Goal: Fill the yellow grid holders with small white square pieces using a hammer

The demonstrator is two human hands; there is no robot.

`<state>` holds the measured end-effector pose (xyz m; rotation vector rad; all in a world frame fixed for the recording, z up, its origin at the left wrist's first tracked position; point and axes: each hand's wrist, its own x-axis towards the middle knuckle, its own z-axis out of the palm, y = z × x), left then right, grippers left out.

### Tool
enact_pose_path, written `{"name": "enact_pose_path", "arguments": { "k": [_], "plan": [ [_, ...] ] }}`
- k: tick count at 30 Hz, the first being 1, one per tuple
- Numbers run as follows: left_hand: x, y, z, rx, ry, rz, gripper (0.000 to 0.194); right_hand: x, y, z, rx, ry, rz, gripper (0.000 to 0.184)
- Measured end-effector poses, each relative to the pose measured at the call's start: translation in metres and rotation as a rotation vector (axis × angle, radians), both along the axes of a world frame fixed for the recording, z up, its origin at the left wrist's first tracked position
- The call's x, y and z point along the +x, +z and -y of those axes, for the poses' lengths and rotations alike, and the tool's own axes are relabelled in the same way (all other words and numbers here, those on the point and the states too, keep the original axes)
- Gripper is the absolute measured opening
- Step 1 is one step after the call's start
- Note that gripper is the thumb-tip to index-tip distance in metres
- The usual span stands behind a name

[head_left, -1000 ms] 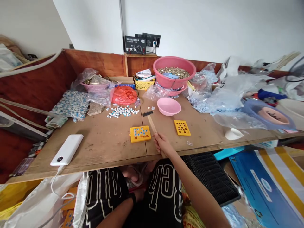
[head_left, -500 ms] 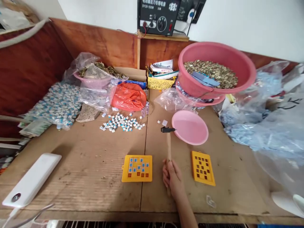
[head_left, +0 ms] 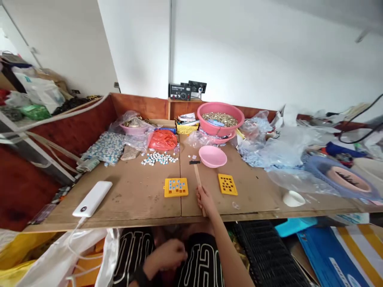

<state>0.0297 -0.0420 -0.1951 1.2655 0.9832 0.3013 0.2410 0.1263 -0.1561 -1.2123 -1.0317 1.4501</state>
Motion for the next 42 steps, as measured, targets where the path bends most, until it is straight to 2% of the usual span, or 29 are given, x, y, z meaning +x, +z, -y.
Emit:
{"name": "enact_pose_path", "arguments": {
  "k": [2, 3, 4, 5, 7, 8, 11, 15, 20, 27, 37, 42],
  "plan": [
    [-0.033, 0.029, -0.030, 0.074, 0.128, 0.006, 0.054, -0.001, -0.006, 0.008, 0.001, -0.017, -0.024, 0.072],
    [-0.053, 0.044, -0.053, 0.140, 0.234, 0.000, 0.059, -0.001, -0.007, 0.010, -0.003, -0.025, -0.034, 0.072],
    [-0.074, 0.060, -0.079, 0.271, 0.383, -0.023, 0.060, -0.002, -0.008, 0.010, -0.012, -0.028, -0.039, 0.071],
    [-0.095, 0.074, -0.106, 0.416, 0.521, -0.113, 0.060, -0.003, -0.009, 0.010, -0.021, -0.029, -0.042, 0.069],
    [-0.132, 0.097, -0.162, 0.668, 0.763, -0.527, 0.054, -0.005, -0.008, 0.009, -0.040, -0.029, -0.045, 0.066],
    [-0.146, 0.105, -0.188, 0.702, 0.819, -0.633, 0.048, -0.005, -0.008, 0.008, -0.047, -0.029, -0.047, 0.064],
    [-0.173, 0.113, -0.249, 0.726, 0.860, -0.793, 0.035, -0.004, -0.007, 0.007, -0.054, -0.036, -0.061, 0.062],
    [-0.185, 0.102, -0.292, 0.758, 0.792, -0.920, 0.031, -0.002, -0.008, 0.006, -0.055, -0.054, -0.078, 0.064],
    [-0.193, 0.081, -0.304, 0.860, 0.650, -0.959, 0.028, -0.002, -0.010, 0.005, -0.065, -0.065, -0.090, 0.066],
    [-0.190, 0.064, -0.286, 0.988, 0.468, -0.911, 0.031, 0.000, -0.011, 0.007, -0.072, -0.060, -0.098, 0.068],
    [-0.178, 0.067, -0.262, 1.077, 0.205, -0.811, 0.037, -0.004, -0.003, 0.007, -0.070, -0.082, -0.086, 0.064],
    [-0.164, 0.060, -0.246, 1.079, 0.193, -0.764, 0.033, -0.003, 0.002, 0.007, -0.073, -0.088, -0.062, 0.062]
  ]
}}
